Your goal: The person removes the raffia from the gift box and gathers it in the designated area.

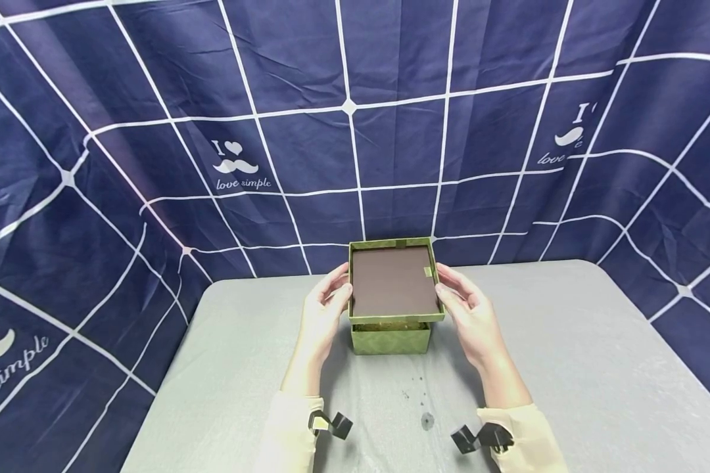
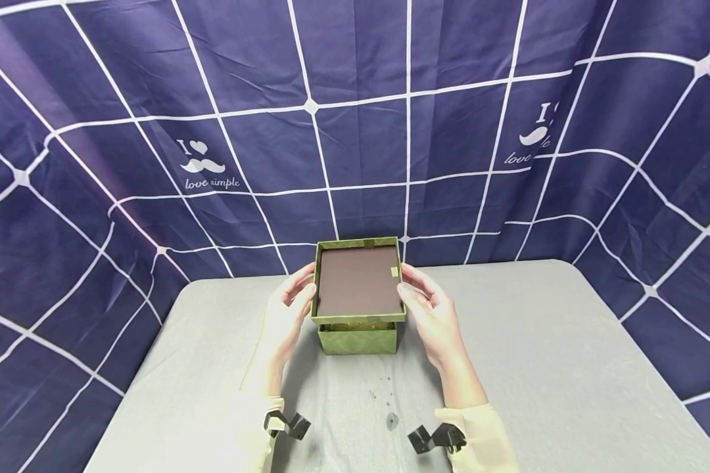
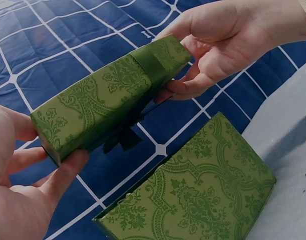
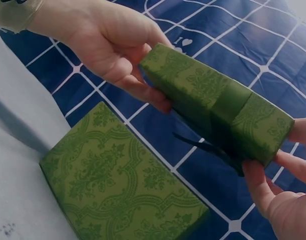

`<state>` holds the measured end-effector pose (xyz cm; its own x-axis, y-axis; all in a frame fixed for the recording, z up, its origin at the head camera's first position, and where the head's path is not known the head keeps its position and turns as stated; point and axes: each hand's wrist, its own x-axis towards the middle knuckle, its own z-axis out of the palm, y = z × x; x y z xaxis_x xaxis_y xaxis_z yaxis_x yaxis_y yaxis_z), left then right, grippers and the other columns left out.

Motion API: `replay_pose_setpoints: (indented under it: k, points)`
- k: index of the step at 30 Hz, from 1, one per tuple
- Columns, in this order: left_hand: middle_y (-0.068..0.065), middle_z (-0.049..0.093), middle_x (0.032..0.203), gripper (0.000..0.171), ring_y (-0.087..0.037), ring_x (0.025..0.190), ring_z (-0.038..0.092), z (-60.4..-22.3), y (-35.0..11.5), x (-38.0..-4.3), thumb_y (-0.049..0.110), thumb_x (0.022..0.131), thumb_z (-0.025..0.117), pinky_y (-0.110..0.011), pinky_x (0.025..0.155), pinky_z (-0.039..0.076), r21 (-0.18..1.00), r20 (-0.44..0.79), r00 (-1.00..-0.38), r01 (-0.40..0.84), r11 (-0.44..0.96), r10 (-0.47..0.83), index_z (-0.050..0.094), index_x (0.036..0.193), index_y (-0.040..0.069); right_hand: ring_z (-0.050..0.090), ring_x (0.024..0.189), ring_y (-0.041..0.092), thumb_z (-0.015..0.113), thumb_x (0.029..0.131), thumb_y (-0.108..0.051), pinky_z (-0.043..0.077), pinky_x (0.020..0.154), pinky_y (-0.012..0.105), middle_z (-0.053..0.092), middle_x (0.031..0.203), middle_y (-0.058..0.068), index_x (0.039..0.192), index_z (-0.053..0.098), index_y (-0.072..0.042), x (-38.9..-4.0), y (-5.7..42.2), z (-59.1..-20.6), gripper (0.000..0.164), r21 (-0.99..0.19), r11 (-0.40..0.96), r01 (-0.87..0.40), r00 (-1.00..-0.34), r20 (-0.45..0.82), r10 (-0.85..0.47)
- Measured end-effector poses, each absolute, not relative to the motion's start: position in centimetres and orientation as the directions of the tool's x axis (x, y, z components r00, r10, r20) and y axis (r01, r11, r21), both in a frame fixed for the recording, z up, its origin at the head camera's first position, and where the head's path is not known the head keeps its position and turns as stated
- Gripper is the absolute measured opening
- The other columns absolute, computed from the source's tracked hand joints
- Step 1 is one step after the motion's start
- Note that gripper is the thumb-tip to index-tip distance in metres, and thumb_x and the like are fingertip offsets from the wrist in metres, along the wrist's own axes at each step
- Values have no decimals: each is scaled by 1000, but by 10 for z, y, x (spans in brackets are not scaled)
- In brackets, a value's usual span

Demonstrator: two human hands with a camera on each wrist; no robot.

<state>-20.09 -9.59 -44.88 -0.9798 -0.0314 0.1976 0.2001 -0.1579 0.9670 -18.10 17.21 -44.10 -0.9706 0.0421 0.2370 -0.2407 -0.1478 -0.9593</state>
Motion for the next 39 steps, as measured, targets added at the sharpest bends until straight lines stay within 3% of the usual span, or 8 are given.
replay_pose_setpoints:
  k: [8,15,24,29,33,39]
  points:
    - [-12,75,117,47,-9,99,70,-449,-99,-200,4,106,67,-25,87,59,964,206,-978,205,-170,-12,63,153,3,63,125,9,64,111,-8,51,107,20,68,135,2,159,52,2,-180,173,-440,51,-968,-153,-200,-980,199,21]
    - [-11,76,114,46,-10,98,69,-448,-100,-200,5,106,67,-24,85,58,967,194,-981,196,-161,-32,65,151,4,66,121,8,66,111,-14,54,104,20,70,131,0,159,54,-4,-178,174,-437,51,-983,-70,-171,-985,171,9]
    - [-2,74,103,41,-8,87,63,-434,-106,-204,5,105,68,-22,75,52,963,185,-980,195,-186,-69,69,146,3,67,118,5,63,113,-19,55,99,21,60,147,26,163,49,-7,-176,163,-418,54,-994,24,-106,-994,106,-23]
    - [-4,77,106,42,-10,92,69,-429,-116,-208,6,106,67,-27,82,56,965,175,-983,181,-189,-48,67,147,2,65,118,4,62,113,-19,55,98,19,58,150,29,164,48,-8,-179,156,-408,54,-993,57,-106,-993,103,-52]
    - [-6,78,110,44,-10,97,71,-431,-129,-209,5,106,67,-30,88,59,970,166,-985,170,-173,-37,65,149,1,65,119,8,63,112,-16,53,99,19,58,149,28,162,50,-9,-185,149,-406,52,-990,80,-120,-991,114,-76]
    - [0,77,107,46,-6,94,69,-437,-158,-206,1,104,68,-24,82,58,977,169,-985,172,-128,-34,63,150,-1,69,119,26,67,110,-15,53,96,25,64,144,28,161,51,-11,-193,131,-414,53,-984,123,-131,-985,115,-131]
